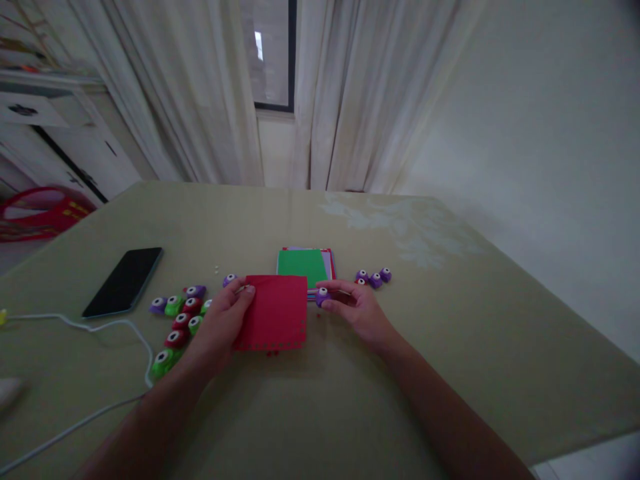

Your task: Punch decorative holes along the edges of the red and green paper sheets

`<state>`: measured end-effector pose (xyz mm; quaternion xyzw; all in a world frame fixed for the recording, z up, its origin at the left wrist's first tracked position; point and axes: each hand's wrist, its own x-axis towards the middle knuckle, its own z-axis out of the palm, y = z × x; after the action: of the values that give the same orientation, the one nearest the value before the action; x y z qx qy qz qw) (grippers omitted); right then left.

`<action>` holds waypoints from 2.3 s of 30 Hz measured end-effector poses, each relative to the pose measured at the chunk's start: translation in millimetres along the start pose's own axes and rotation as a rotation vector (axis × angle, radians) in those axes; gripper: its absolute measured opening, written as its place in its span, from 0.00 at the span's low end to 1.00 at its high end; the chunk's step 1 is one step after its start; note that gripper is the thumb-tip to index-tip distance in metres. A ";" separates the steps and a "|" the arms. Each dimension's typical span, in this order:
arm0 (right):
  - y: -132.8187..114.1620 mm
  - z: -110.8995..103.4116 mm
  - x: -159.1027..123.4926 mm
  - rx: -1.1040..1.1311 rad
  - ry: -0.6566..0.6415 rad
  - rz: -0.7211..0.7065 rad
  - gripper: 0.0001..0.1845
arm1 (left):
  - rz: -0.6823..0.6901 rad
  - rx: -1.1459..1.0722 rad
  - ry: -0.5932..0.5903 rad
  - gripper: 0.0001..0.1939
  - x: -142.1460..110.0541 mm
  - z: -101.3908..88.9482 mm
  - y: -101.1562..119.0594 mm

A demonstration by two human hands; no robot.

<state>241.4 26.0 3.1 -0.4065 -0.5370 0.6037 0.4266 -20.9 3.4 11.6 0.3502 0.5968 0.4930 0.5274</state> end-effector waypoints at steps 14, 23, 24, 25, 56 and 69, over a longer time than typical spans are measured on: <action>0.8 6.8 -3.7 -0.050 0.005 -0.090 0.15 | -0.080 -0.149 0.030 0.09 -6.0 8.5 2.0; 2.1 9.1 -4.4 -0.059 0.014 -0.085 0.16 | -0.033 -0.137 0.027 0.13 -4.9 8.1 0.7; 2.1 9.2 -4.3 -0.057 0.013 -0.084 0.16 | -0.032 -0.137 0.024 0.13 -4.5 7.7 0.5; 2.0 9.3 -4.1 -0.055 0.013 -0.082 0.16 | -0.033 -0.142 0.021 0.13 -4.1 7.3 0.2; -2.0 0.6 -5.0 -0.314 -0.164 -0.040 0.15 | -0.029 -0.114 0.016 0.10 -3.7 14.4 -12.6; -11.0 -17.8 -4.4 -0.576 -0.229 -0.038 0.08 | 0.832 1.033 -0.258 0.30 -10.3 3.4 -31.1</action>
<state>260.5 27.8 12.5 -0.4298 -0.7381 0.4606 0.2416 -12.4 -13.9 -15.1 0.8139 0.5038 0.2607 0.1256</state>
